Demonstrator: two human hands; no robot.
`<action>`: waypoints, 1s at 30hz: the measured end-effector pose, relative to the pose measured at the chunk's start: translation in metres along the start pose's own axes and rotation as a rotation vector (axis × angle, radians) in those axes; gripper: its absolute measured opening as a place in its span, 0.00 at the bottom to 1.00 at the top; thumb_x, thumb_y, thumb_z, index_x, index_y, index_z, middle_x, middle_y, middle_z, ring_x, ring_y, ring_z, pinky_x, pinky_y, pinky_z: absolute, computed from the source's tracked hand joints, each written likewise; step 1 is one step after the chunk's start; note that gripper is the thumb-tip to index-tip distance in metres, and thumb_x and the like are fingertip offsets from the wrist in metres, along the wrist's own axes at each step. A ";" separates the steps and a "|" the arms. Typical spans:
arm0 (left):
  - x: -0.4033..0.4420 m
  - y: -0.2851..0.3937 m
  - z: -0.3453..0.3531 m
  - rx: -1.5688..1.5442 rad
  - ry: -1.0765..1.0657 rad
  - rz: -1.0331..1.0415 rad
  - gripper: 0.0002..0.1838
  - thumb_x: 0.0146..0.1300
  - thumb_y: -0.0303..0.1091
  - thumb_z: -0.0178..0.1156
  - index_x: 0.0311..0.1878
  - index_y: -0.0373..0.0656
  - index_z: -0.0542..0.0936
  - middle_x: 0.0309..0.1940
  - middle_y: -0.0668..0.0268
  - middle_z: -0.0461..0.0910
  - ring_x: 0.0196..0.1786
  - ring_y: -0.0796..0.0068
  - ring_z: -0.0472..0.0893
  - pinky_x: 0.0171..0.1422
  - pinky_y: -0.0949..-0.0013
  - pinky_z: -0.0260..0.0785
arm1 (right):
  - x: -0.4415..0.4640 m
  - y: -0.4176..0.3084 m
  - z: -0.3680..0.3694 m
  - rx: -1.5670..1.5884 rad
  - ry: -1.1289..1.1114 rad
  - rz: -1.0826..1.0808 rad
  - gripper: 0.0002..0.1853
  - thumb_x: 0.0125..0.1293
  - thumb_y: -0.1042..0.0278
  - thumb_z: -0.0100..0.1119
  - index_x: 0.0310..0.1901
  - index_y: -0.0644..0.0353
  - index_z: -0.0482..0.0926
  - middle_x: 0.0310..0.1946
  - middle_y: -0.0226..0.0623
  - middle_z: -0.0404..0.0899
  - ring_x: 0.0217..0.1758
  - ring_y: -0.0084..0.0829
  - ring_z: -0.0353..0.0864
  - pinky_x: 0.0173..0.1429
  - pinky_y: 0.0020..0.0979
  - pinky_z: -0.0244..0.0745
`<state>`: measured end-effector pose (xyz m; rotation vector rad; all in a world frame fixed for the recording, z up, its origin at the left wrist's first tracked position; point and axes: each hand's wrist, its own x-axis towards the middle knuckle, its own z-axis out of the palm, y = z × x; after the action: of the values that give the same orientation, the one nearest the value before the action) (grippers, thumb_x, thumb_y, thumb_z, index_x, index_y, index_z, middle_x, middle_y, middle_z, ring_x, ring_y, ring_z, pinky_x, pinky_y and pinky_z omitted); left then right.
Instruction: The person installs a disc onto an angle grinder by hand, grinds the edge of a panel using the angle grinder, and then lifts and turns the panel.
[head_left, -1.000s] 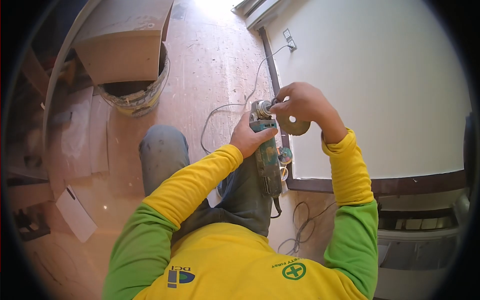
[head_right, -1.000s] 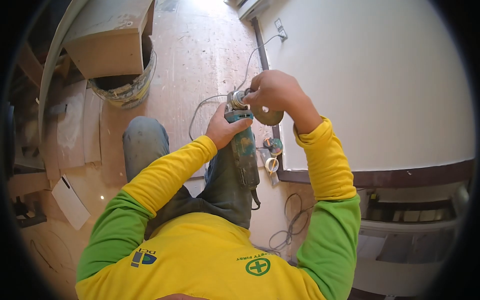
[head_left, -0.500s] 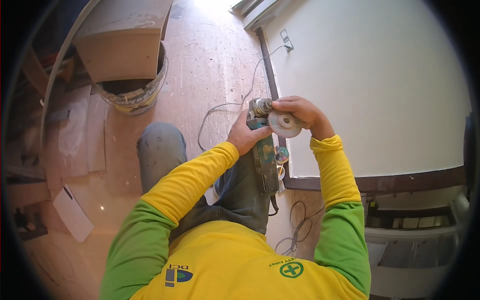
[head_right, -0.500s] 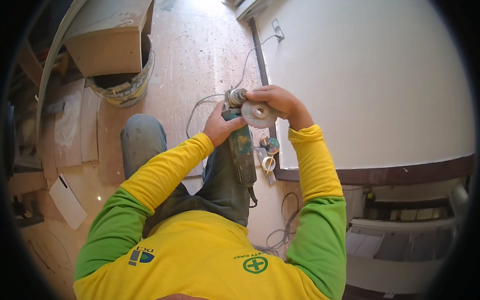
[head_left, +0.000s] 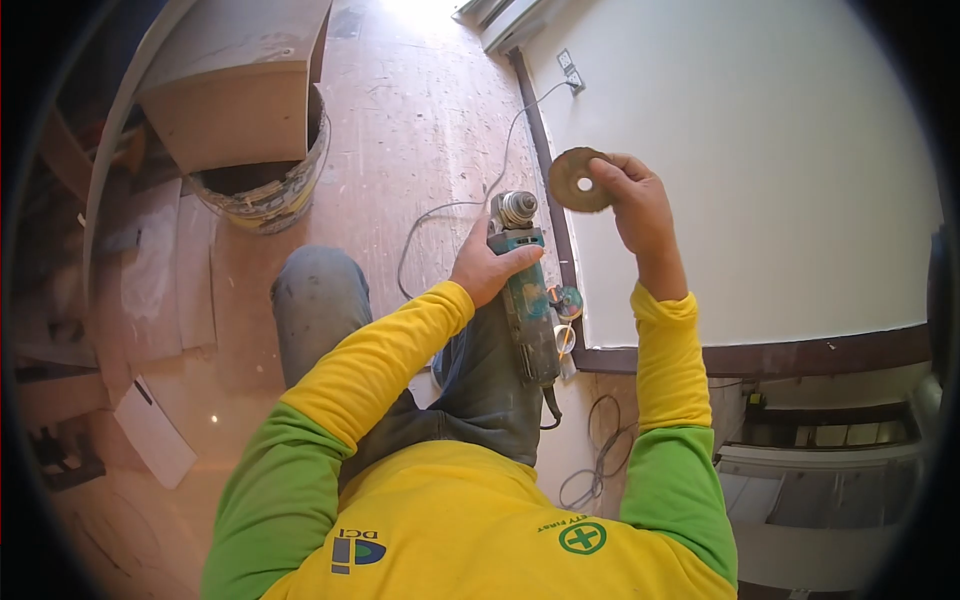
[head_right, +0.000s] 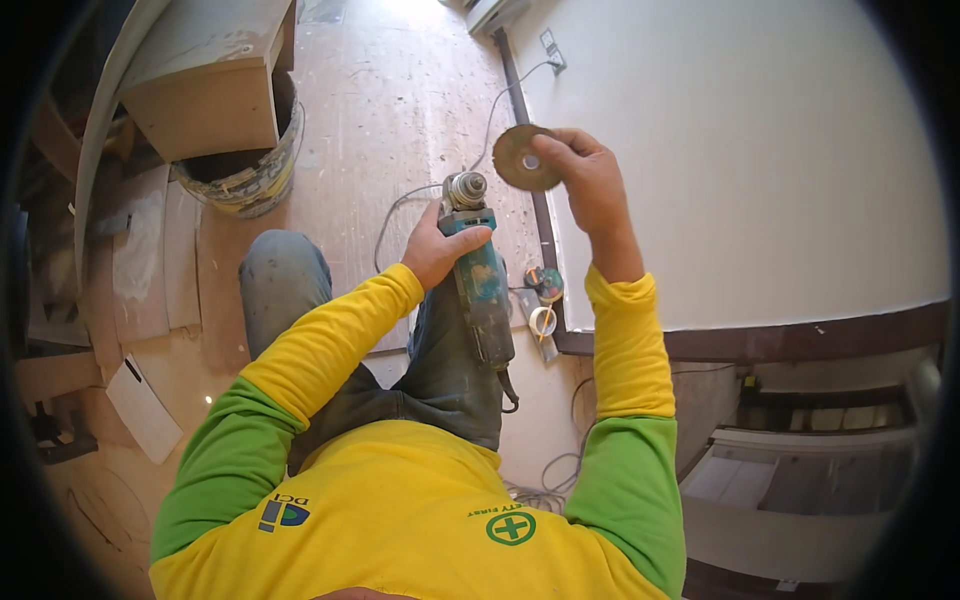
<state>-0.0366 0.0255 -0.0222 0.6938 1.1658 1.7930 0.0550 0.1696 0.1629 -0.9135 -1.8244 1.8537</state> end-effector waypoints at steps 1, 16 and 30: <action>0.000 0.000 0.000 -0.014 -0.001 -0.006 0.35 0.56 0.46 0.76 0.61 0.41 0.72 0.50 0.63 0.81 0.51 0.72 0.81 0.59 0.66 0.75 | 0.000 0.009 0.003 -0.351 0.098 -0.316 0.11 0.64 0.69 0.70 0.44 0.65 0.85 0.38 0.33 0.83 0.40 0.24 0.82 0.45 0.27 0.78; -0.004 0.017 0.001 -0.193 -0.083 -0.066 0.43 0.55 0.42 0.76 0.71 0.41 0.66 0.57 0.60 0.78 0.57 0.71 0.80 0.62 0.66 0.74 | -0.023 0.073 0.033 -0.981 0.067 -0.964 0.17 0.51 0.70 0.78 0.45 0.50 0.90 0.31 0.33 0.74 0.36 0.34 0.75 0.38 0.32 0.73; -0.003 0.018 0.000 -0.190 -0.104 -0.073 0.38 0.55 0.41 0.76 0.65 0.40 0.69 0.55 0.63 0.78 0.54 0.74 0.80 0.60 0.69 0.75 | -0.026 0.064 0.033 -0.966 -0.031 -0.844 0.18 0.53 0.68 0.77 0.48 0.53 0.88 0.35 0.36 0.76 0.38 0.35 0.77 0.42 0.32 0.74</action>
<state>-0.0417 0.0189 -0.0059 0.6173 0.9264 1.7575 0.0624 0.1224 0.1026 -0.2211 -2.5734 0.4484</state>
